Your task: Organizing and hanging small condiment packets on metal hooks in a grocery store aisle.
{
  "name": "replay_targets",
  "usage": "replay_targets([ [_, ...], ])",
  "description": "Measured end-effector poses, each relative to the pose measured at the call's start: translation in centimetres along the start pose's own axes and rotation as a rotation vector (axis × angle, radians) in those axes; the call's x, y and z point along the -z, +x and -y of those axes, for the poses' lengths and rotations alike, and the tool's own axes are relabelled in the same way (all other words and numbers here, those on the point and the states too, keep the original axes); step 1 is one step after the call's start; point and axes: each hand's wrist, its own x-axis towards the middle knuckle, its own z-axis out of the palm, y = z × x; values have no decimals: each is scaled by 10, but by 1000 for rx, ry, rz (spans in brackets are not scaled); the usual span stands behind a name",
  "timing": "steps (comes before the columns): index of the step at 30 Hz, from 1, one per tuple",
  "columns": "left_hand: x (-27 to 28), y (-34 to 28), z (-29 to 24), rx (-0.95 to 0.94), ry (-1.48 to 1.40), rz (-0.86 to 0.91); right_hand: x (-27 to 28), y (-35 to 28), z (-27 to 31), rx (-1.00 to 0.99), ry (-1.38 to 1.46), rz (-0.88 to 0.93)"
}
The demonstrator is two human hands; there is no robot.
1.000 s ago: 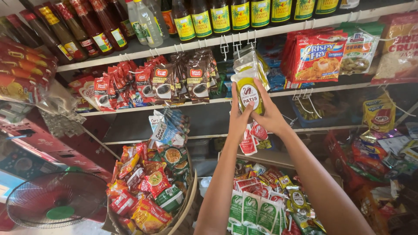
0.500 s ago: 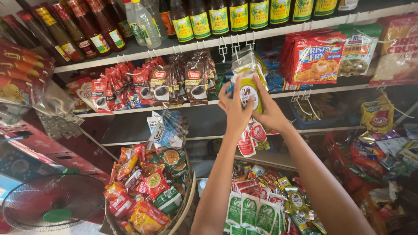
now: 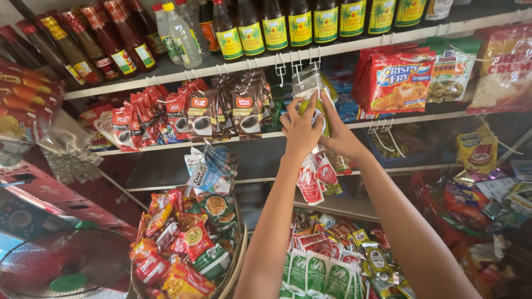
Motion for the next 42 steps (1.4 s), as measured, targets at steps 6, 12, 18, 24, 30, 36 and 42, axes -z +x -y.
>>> replay_targets([
  [6, -5, -6, 0, 72, -39, 57, -3, -3, -27, -14, 0, -88],
  [12, -34, -28, 20, -71, -127, 0, -10, -44, -29, 86, -410, -289],
  [18, -53, -87, 7, -143, -294, -56, -10, -99, -20, 28, -404, -401],
  [24, -117, -189, 8, 0, -404, 39, -12, -201, -64, -171, -312, -353],
  [30, -200, -323, 28, 124, -501, 351, -17, -345, -122, -560, -92, -246],
  [36, -269, -469, 53, 223, -400, 691, -26, -541, -229, -742, -232, -70],
  [42, -326, -581, 94, 490, -440, 926, -38, -641, -248, -968, -198, -11],
])
